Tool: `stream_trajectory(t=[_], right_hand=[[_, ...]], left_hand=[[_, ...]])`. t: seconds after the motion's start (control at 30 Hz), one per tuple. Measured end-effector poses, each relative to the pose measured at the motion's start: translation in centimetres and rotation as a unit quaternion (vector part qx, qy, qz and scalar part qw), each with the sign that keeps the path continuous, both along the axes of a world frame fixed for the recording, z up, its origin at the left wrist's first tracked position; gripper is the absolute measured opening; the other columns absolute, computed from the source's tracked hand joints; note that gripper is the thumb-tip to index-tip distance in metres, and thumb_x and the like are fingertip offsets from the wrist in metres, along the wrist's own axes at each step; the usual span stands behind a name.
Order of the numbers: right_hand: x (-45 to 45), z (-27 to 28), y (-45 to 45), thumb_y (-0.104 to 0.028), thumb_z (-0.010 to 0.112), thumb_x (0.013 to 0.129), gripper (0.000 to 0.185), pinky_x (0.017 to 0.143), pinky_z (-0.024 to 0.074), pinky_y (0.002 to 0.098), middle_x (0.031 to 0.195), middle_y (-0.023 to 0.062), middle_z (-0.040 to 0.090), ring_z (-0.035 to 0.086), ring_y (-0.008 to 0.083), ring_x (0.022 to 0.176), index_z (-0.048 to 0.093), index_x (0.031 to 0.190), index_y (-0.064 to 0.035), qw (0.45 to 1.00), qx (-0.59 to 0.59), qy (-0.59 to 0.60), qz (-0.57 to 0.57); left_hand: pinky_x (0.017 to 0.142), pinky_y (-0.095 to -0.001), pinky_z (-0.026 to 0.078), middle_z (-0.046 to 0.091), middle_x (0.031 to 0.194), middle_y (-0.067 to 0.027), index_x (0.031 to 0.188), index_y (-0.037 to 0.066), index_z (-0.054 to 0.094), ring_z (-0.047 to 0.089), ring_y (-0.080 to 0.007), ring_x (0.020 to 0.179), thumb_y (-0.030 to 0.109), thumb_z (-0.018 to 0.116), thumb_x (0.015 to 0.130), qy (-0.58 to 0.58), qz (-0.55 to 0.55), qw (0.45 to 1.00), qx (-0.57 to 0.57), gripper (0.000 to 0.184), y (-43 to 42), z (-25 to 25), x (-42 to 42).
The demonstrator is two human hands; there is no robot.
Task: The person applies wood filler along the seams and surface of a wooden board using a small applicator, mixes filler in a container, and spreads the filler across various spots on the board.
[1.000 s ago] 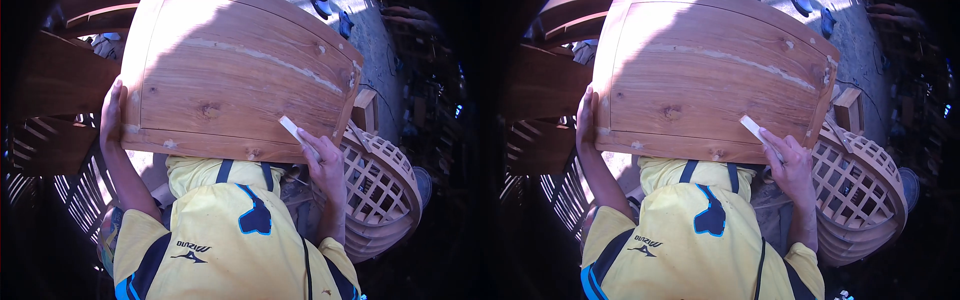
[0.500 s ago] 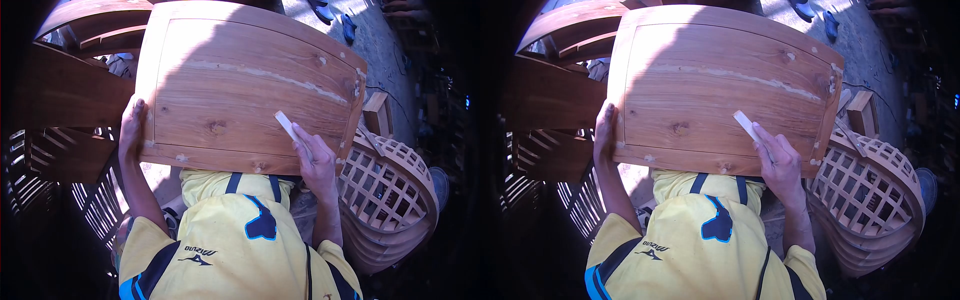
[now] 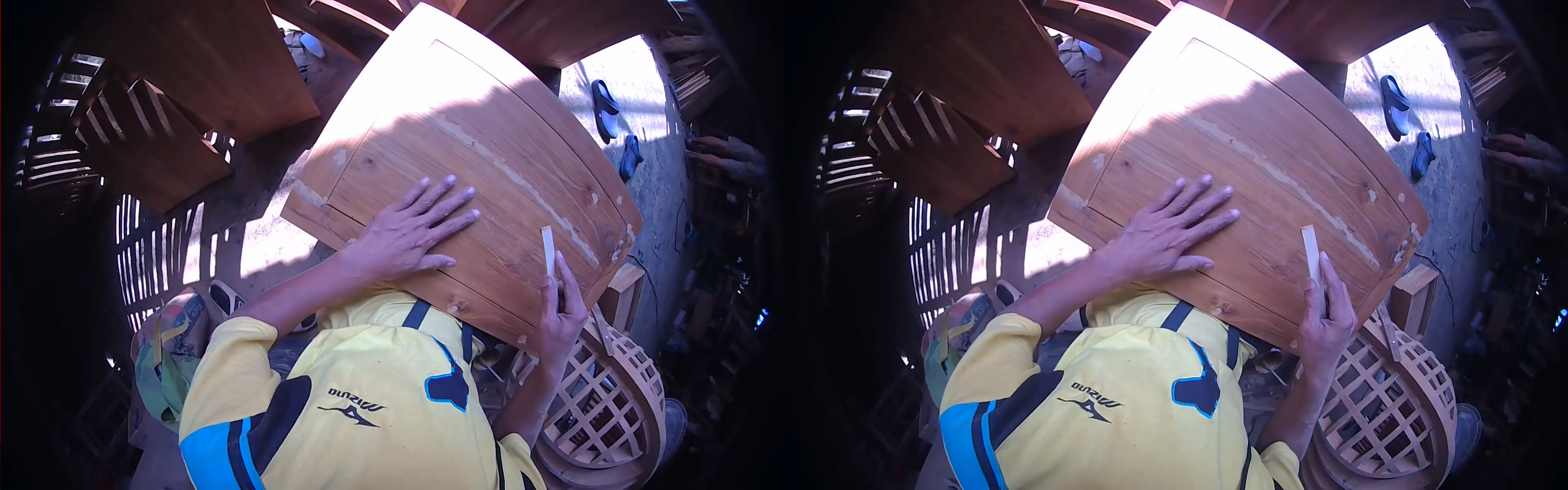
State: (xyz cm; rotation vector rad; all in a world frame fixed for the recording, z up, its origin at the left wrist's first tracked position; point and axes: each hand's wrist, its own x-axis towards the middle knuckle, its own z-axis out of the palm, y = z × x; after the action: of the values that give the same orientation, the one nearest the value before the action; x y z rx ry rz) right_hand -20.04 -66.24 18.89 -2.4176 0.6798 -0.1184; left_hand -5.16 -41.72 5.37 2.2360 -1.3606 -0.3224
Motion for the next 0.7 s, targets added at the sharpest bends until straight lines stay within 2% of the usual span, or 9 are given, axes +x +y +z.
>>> stream_trajectory(t=[0.07, 0.13, 0.2, 0.27, 0.33, 0.4, 0.57, 0.67, 0.7], right_hand=[[0.1, -0.3, -0.2, -0.008, 0.068, 0.104, 0.042, 0.081, 0.0533, 0.0309, 0.11, 0.0107, 0.075, 0.067, 0.0146, 0.09, 0.067, 0.145, -0.0067, 1.0, 0.001, 0.002, 0.003], [0.3, -0.7, -0.3, -0.008, 0.068, 0.103, 0.041, 0.079, 0.0526, 0.031, 0.107, 0.0099, 0.074, 0.066, 0.0143, 0.088, 0.068, 0.144, -0.0064, 1.0, 0.014, 0.003, 0.008], [0.8, -0.6, -0.1, -0.008, 0.069, 0.103, 0.04, 0.077, 0.0518, 0.031, 0.104, 0.009, 0.073, 0.064, 0.014, 0.086, 0.069, 0.143, -0.006, 1.0, 0.025, 0.006, 0.007], [2.6, -0.3, 1.2, -0.008, 0.071, 0.102, 0.038, 0.074, 0.05, 0.0314, 0.098, 0.009, 0.07, 0.062, 0.0141, 0.083, 0.07, 0.139, -0.0056, 0.997, 0.028, 0.029, 0.059], [4.3, -1.1, 2.4, -0.007, 0.072, 0.1, 0.037, 0.072, 0.0506, 0.0335, 0.098, 0.0105, 0.07, 0.064, 0.0175, 0.081, 0.071, 0.136, -0.0048, 0.995, 0.018, 0.011, 0.097], [6.0, -1.7, 3.6, -0.007, 0.074, 0.098, 0.04, 0.066, 0.0508, 0.0367, 0.091, 0.0095, 0.067, 0.064, 0.0214, 0.073, 0.071, 0.138, -0.0101, 0.973, -0.025, -0.063, 0.222], [9.5, -0.8, 6.7, -0.008, 0.074, 0.1, 0.044, 0.06, 0.0451, 0.0372, 0.079, 0.0083, 0.058, 0.057, 0.0183, 0.065, 0.071, 0.142, -0.0197, 0.956, -0.099, 0.026, 0.275], [10.3, -0.8, 7.5, -0.009, 0.075, 0.1, 0.044, 0.059, 0.0443, 0.0387, 0.077, 0.0081, 0.055, 0.055, 0.0189, 0.063, 0.072, 0.142, -0.0217, 0.95, -0.092, 0.028, 0.298], [10.3, -0.8, 7.6, -0.009, 0.075, 0.099, 0.044, 0.059, 0.044, 0.0392, 0.076, 0.0082, 0.054, 0.054, 0.0192, 0.063, 0.072, 0.142, -0.0216, 0.949, -0.083, 0.016, 0.304]], left_hand=[[0.135, -0.0535, 0.01, 0.021, 0.178, -0.0092, 0.17, 0.024, 0.031, 0.014, -0.0359, 0.165, 0.068, 0.049, 0.103, -0.069, 0.159, 0.984, 0.047, 0.083, 4.9, 0.4, 3.5], [0.131, -0.0596, 0.019, 0.026, 0.175, -0.0166, 0.167, 0.018, 0.038, 0.022, -0.0436, 0.161, 0.062, 0.056, 0.102, -0.138, 0.369, 0.917, 0.064, 0.081, 11.7, -0.5, 7.2], [0.125, -0.0628, 0.029, 0.039, 0.168, -0.0234, 0.161, 0.005, 0.044, 0.034, -0.0507, 0.154, 0.051, 0.061, 0.105, -0.222, 0.466, 0.853, 0.072, 0.074, 16.8, -1.6, 8.5], [0.125, -0.057, 0.032, 0.046, 0.162, -0.0245, 0.159, 0.003, 0.046, 0.039, -0.0484, 0.152, 0.048, 0.059, 0.107, -0.144, 0.483, 0.864, -0.001, 0.069, 17.9, -2.2, 7.8], [0.122, -0.0504, 0.038, 0.052, 0.156, -0.025, 0.155, 0.002, 0.051, 0.049, -0.0439, 0.146, 0.048, 0.059, 0.107, 0.068, 0.462, 0.881, -0.074, 0.066, 15.7, -0.4, 6.5], [0.107, -0.0432, 0.053, 0.069, 0.133, -0.0228, 0.146, 0.003, 0.06, 0.069, -0.0349, 0.124, 0.048, 0.063, 0.106, 0.228, 0.427, 0.862, -0.147, 0.06, 13.6, -0.3, 5.7], [0.09, -0.0393, 0.055, 0.074, 0.099, -0.0191, 0.121, 0.002, 0.068, 0.074, -0.0242, 0.097, 0.046, 0.064, 0.107, 0.33, 0.426, 0.827, -0.163, 0.047, 12.5, -1.9, 6.2], [0.09, -0.0339, 0.053, 0.073, 0.1, -0.0097, 0.127, 0.001, 0.07, 0.063, -0.0122, 0.093, 0.037, 0.06, 0.111, 0.318, 0.423, 0.838, -0.131, 0.041, 12.8, -1.0, 6.8], [0.09, -0.0336, 0.052, 0.073, 0.098, -0.0098, 0.125, 0.0, 0.07, 0.063, -0.013, 0.092, 0.038, 0.058, 0.112, 0.304, 0.423, 0.844, -0.126, 0.042, 12.7, -0.4, 6.9]])
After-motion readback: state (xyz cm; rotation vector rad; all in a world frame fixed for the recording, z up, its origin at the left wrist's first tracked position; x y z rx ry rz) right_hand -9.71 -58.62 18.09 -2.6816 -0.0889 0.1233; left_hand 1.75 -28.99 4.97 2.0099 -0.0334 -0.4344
